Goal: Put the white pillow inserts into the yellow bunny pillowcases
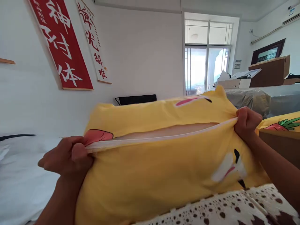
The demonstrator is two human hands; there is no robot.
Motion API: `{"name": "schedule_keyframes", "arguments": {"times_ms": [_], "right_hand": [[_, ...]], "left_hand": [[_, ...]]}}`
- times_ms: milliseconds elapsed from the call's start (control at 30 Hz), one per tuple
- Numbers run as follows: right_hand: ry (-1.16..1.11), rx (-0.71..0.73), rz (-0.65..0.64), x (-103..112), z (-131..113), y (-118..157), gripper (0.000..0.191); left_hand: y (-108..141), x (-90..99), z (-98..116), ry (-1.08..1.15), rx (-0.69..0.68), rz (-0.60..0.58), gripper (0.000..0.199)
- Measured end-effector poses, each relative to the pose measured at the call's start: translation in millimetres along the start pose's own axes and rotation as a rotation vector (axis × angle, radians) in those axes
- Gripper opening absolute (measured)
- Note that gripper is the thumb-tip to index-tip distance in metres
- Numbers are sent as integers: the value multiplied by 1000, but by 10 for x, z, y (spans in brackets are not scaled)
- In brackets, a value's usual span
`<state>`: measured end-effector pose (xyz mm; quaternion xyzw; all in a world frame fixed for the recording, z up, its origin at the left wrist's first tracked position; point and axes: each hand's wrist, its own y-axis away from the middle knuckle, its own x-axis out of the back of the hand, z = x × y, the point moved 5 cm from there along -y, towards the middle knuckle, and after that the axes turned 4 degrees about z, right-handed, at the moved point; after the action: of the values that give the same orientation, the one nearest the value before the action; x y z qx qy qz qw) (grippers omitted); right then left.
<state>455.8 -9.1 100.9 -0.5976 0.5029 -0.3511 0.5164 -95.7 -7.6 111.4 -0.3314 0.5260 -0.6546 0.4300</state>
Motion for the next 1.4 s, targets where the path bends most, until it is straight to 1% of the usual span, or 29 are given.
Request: {"name": "schedule_keyframes", "arguments": {"times_ms": [33,67,100,167,267,333,367,433,500,567,700,733,767,800,833,867,900,933,1000,1067,1100,1133,1167,1200,1233,1300,1400], "right_hand": [[28,58,18,-32,5,-38,42],[49,108,-13,-86,22,-24,41],[56,147,-72,-148,50,45,40],[58,195,-235,-276,131,338,39],[96,203,-518,-456,297,1021,38],[106,182,-589,-522,401,1431,39],[116,162,-596,-545,448,1582,40],[140,119,-588,-579,524,1766,42],[146,91,-606,-613,576,1832,43],[126,87,-653,-643,620,1838,42],[96,90,-742,-635,715,1796,41],[106,89,-747,-616,708,1775,40],[131,84,-721,-587,669,1743,38],[164,79,-664,-547,580,1699,35],[188,79,-587,-500,430,1652,31],[201,86,-493,-452,212,1606,26],[147,119,-446,-431,-83,1578,21],[29,175,-465,-448,-441,1573,16],[-230,332,-652,-564,-1251,1627,10],[-348,511,-810,-703,-2000,1717,7],[-377,547,-857,-779,-2288,1758,5],[-388,535,-884,-860,-2503,1795,12],[-395,522,-891,-933,-2660,1841,16],[-392,491,-880,-998,-2755,1893,19],[-390,461,-850,-1050,-2802,1952,17],[-410,422,-767,-1107,-2796,2089,11],[-497,364,-685,-1124,-2673,2286,18]], "left_hand": [[-7,-19,40,1,-102,78,25],[41,-67,80,-5,-200,105,26],[141,-143,110,-16,-281,78,25],[471,-364,117,-34,-361,-135,22],[1107,-648,72,5,-393,-391,23],[1429,-807,21,14,-361,-492,22],[1529,-876,-9,11,-331,-527,21],[1616,-992,-71,-5,-253,-582,22],[1614,-1075,-120,-14,-172,-633,22],[1594,-1121,-145,-11,-97,-673,21],[1612,-1115,-126,25,33,-722,18],[1622,-1103,-113,45,57,-738,17],[1630,-1090,-98,70,77,-757,16],[1634,-1078,-82,97,91,-777,15],[1634,-1066,-66,125,103,-795,14],[1631,-1056,-52,152,112,-810,14],[1625,-1046,-40,176,119,-820,14],[1618,-1038,-30,198,125,-827,15],[1611,-1022,-17,235,133,-833,15],[1615,-999,-16,260,135,-834,14],[1621,-984,-20,269,135,-834,13],[1630,-968,-27,277,134,-834,12],[1641,-951,-35,285,133,-836,12],[1654,-935,-45,295,131,-841,12],[1667,-922,-55,303,131,-846,13],[1685,-904,-75,317,131,-855,14],[1675,-890,-78,323,130,-868,13]]}}
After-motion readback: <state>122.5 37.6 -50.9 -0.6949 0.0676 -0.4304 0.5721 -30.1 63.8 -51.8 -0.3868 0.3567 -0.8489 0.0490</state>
